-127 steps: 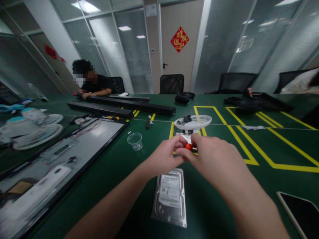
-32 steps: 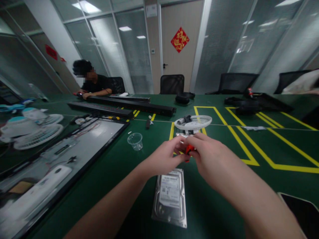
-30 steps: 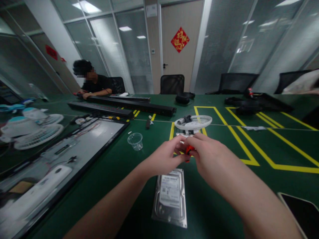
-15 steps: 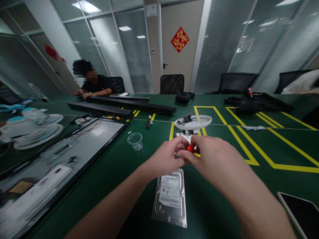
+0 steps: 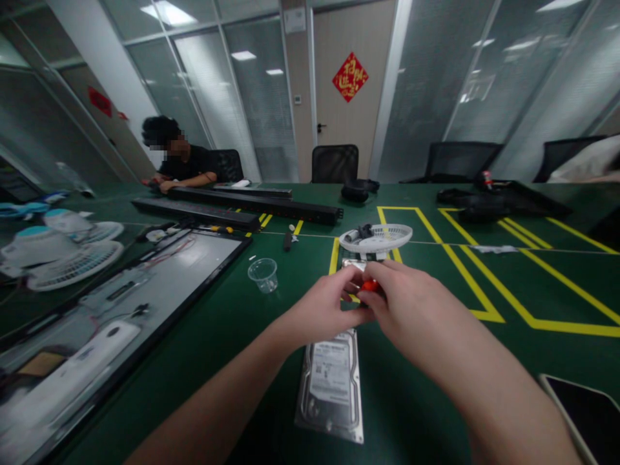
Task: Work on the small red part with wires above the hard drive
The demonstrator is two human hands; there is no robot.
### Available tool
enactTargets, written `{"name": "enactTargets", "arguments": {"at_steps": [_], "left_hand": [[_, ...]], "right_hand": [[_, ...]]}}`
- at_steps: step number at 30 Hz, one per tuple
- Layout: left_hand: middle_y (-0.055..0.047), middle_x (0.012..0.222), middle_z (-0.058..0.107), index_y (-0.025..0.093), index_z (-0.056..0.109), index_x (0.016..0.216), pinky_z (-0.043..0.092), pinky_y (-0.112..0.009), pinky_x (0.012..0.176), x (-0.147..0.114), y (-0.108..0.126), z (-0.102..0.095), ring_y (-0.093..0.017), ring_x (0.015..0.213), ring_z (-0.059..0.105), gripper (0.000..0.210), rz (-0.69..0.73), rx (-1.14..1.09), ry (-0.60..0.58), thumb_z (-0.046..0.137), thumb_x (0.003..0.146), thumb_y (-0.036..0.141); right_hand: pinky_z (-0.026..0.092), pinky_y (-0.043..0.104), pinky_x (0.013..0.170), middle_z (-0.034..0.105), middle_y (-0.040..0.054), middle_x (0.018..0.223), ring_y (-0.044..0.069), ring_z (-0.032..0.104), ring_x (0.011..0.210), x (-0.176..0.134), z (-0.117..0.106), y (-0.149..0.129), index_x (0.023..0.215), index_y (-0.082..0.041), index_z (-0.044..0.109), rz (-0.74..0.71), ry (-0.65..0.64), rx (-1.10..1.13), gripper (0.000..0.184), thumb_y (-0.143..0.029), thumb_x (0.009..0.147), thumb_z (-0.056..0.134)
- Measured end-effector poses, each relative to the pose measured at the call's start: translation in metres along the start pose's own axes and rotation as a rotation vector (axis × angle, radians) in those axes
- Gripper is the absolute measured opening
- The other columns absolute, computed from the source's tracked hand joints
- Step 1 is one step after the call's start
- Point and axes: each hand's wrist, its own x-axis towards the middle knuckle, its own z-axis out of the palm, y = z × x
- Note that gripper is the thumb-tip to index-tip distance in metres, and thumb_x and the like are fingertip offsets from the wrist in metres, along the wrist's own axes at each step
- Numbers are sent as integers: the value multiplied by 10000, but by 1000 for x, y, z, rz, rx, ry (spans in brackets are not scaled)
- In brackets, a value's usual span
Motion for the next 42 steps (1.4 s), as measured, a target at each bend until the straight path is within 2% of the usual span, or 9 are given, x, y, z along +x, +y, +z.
{"name": "enactTargets", "arguments": {"at_steps": [5,10,14,17,21,27,35,38,42], "left_hand": [[-68,1086,780,191,674,1047,517,-320,810,0,2,-1,-236,986,720,259,1,106,16,831,863,283],[-43,994,770,191,650,1033,500,-281,758,0,1,0,-201,906,714,219,-26,37,12,772,851,177],[-62,999,772,176,646,1070,532,-293,784,1,-3,-1,-202,918,734,259,-65,-60,19,759,849,103],[-116,1120,794,163,670,1154,588,-365,887,2,-6,-2,-249,1024,769,303,-66,-73,22,807,884,163],[-138,1163,805,150,688,1189,611,-422,995,3,-9,-3,-263,1089,786,296,-71,-119,-20,799,915,132],[-131,1219,787,161,714,1157,598,-408,1021,2,-8,-4,-261,1150,759,299,-7,-88,-28,840,886,155],[-57,1027,765,171,691,1008,536,-287,805,1,-1,-1,-197,950,710,171,-11,6,23,796,873,172],[-78,1041,782,158,705,1035,564,-316,844,1,-1,-2,-215,968,735,174,-42,-23,-2,783,879,161],[-136,1185,809,125,735,1202,589,-394,997,2,-2,-5,-249,1083,767,271,-28,-72,-37,735,931,136]], "right_hand": [[397,373,628,769,81,860,283,687,721,1,0,-7,945,-256,697,131,-38,-94,228,-468,1026,676],[390,384,629,760,89,818,319,706,732,1,-2,-10,980,-268,733,208,-100,-153,339,-602,1005,683],[458,386,644,777,88,941,309,731,798,-3,-3,-4,1053,-256,729,70,-4,-28,272,-508,962,769],[534,394,717,776,100,1071,280,750,848,-4,-2,-1,1134,-239,740,-73,30,57,166,-257,973,704],[551,397,740,777,122,1091,281,767,883,-3,-4,-4,1086,-211,768,-117,27,31,300,-58,940,555],[468,378,638,752,80,863,272,699,733,-3,-2,-1,955,-233,705,-20,15,-3,88,-266,1008,643],[350,364,575,748,74,788,271,648,635,-3,0,-7,922,-261,686,125,40,-157,324,-573,1007,676],[396,369,577,757,88,829,290,683,687,-4,-4,-8,948,-255,702,87,37,-114,283,-535,983,720],[542,402,715,784,121,1062,287,744,852,-6,-7,-5,1098,-233,748,-108,35,47,142,-269,986,669]]}}
